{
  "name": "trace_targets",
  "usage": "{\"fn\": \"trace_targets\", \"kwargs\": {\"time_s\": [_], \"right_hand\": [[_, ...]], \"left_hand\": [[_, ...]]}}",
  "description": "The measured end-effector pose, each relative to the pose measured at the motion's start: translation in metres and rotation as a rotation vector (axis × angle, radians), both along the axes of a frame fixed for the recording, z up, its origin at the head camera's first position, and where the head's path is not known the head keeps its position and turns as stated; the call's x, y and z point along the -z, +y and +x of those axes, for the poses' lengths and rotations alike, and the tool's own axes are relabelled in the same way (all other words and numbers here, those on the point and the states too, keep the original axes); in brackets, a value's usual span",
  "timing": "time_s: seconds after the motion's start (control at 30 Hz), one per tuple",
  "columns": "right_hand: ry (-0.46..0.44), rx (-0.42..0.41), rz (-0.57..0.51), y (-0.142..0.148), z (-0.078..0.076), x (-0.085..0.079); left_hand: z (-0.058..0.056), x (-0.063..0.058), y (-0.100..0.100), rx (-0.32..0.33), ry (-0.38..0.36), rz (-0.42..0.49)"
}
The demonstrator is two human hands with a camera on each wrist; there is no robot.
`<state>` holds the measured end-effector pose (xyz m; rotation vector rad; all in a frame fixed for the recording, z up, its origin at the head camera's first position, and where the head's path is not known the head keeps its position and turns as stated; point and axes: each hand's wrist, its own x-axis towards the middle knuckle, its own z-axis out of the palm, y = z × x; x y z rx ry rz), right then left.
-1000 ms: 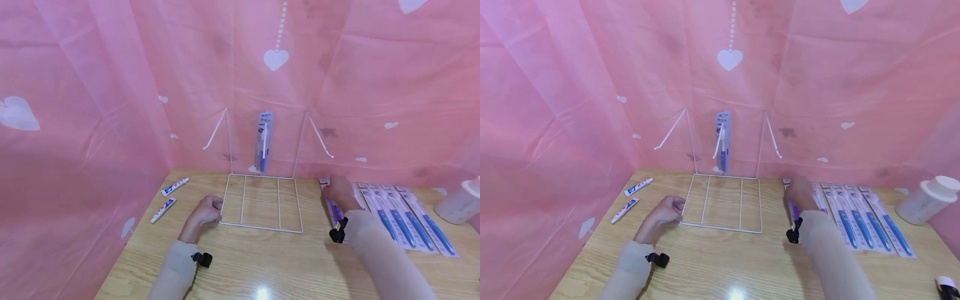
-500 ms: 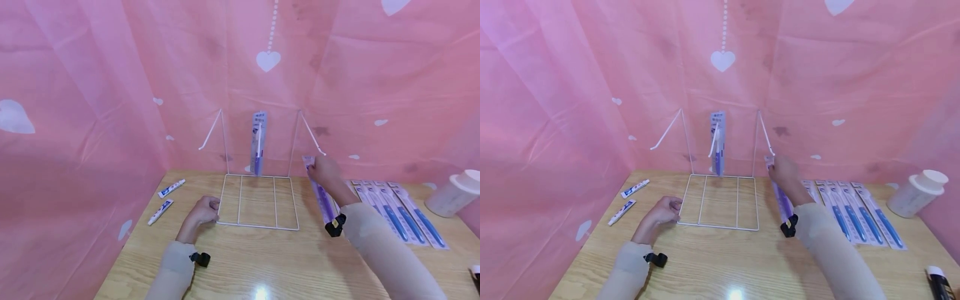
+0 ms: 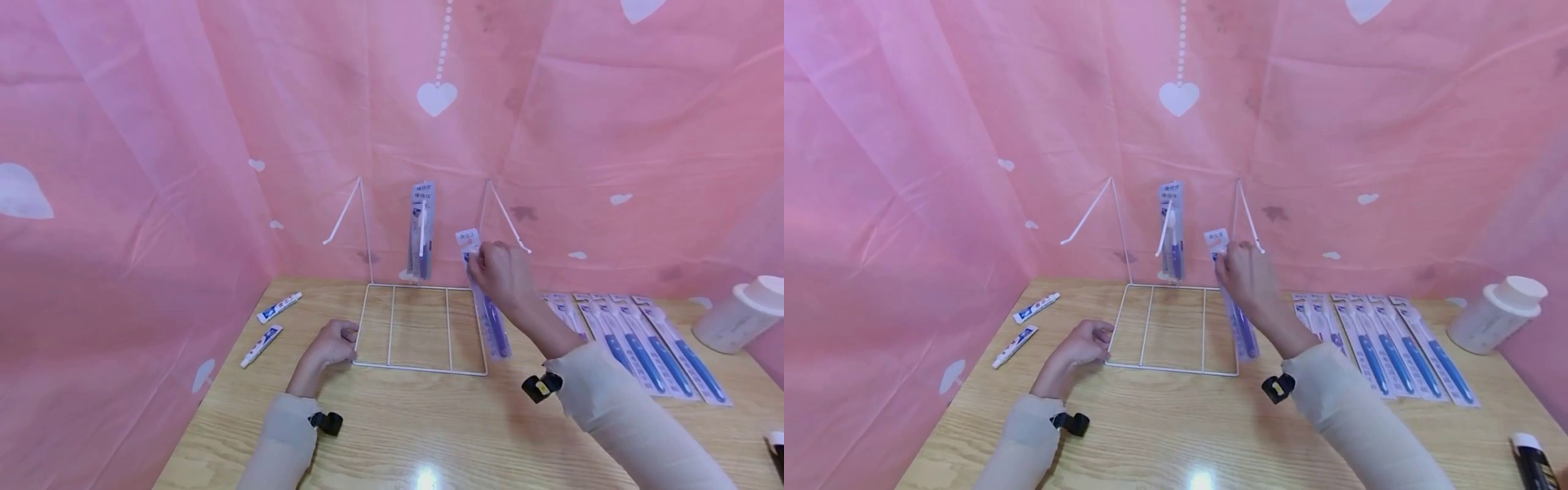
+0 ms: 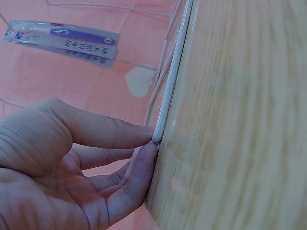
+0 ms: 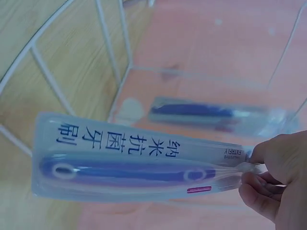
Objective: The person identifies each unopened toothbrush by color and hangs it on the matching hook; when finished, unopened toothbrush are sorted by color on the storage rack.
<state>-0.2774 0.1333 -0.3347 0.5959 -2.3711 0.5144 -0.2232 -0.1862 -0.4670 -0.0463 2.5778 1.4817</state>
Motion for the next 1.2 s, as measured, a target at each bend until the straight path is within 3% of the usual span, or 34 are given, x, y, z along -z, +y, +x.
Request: {"fn": "trace_targets", "kwargs": {"time_s": [0.37, 0.7, 0.93, 1.2], "right_hand": [[0.258, -0.117, -0.016, -0.024, 0.055, -0.029], [0.348, -0.246, -0.065, -0.032, 0.092, -0.05], [0.41, -0.293, -0.086, -0.041, 0.101, -0.056], [0.398, -0.295, -0.064, -0.051, 0.093, -0.049]], "left_hand": [[0.002, -0.002, 0.0, -0.002, -0.001, 0.006], [0.004, 0.0, -0.001, -0.015, -0.022, 0.02], [0.003, -0.001, -0.001, -0.01, -0.023, 0.019], [0.003, -0.003, 0.002, 0.003, -0.01, 0.008]]}}
